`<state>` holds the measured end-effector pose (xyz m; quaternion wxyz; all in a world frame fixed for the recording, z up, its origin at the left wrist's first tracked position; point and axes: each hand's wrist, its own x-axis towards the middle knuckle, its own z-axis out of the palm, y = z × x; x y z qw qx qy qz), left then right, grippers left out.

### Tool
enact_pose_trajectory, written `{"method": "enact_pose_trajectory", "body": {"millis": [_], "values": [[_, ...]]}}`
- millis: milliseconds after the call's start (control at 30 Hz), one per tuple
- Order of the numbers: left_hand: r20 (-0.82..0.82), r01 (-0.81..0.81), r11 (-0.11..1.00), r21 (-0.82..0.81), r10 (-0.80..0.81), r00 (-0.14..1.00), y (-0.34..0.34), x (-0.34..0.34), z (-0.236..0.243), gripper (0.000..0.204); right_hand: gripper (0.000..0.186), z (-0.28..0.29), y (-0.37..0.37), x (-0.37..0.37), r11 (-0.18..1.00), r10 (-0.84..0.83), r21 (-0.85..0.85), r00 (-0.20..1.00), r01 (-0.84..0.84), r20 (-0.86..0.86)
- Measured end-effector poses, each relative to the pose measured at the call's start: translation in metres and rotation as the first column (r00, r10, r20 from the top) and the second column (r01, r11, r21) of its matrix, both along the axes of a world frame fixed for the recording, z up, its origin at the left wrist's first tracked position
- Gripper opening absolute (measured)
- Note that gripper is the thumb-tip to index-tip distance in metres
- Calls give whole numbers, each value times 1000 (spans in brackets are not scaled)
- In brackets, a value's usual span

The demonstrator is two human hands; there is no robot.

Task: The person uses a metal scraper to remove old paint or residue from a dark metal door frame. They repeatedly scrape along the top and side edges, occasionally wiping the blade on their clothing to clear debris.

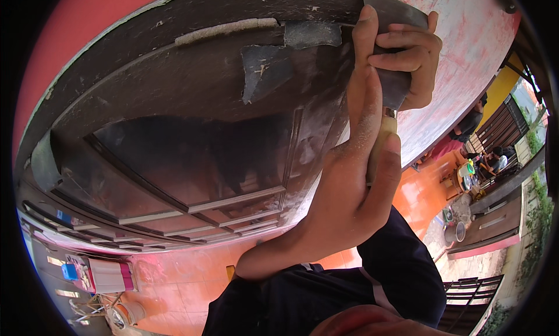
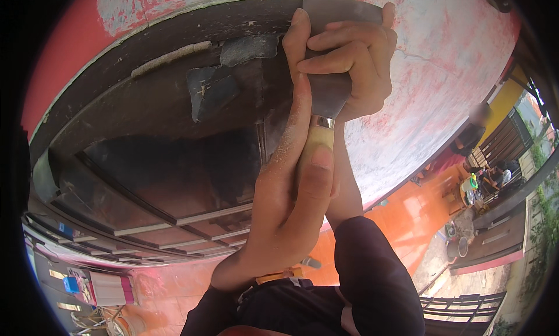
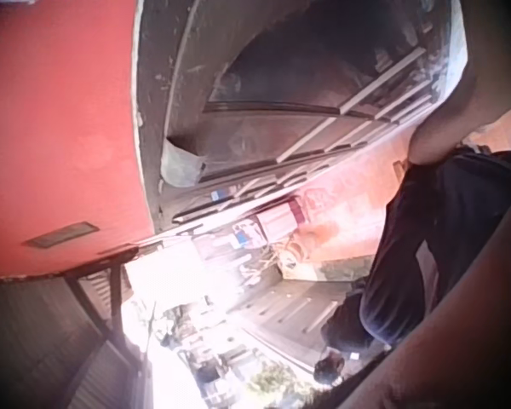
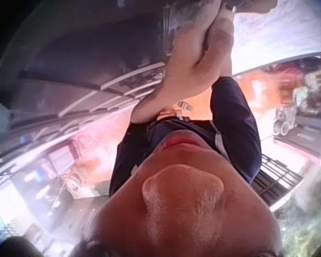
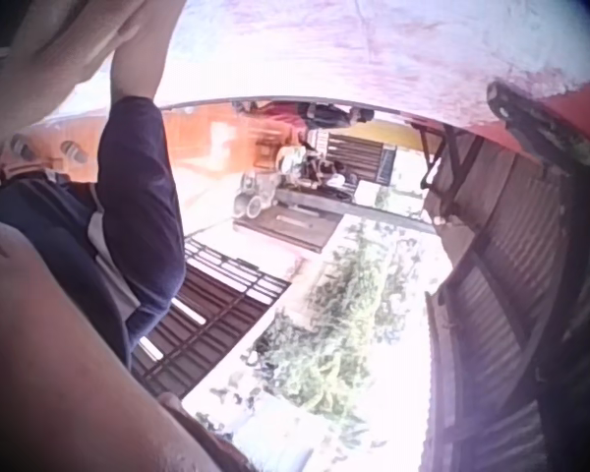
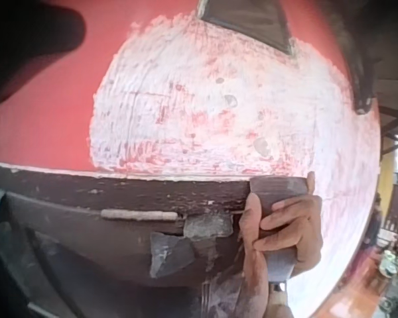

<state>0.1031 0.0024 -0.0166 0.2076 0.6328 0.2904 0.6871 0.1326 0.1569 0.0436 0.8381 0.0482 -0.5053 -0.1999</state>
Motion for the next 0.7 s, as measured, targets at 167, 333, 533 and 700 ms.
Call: {"method": "enact_pose_trajectory", "body": {"millis": [167,333,533,700], "values": [[154,103,990,-93,-88,984,-11,-7,-6,63,50,-2,-2,-19,999,-17,31,999,18,-52],[160,33,992,-119,-14,987,-25,-22,-9,68,50,-1,-7,-31,987,12,157,986,-39,167],[0,2,999,-39,-2,1000,-7,-16,-9,66,49,2,-6,-21,994,-65,86,998,63,17],[-10,0,1000,8,0,1000,-13,-28,-7,64,50,0,-16,-27,998,-67,20,998,67,-2]]}}
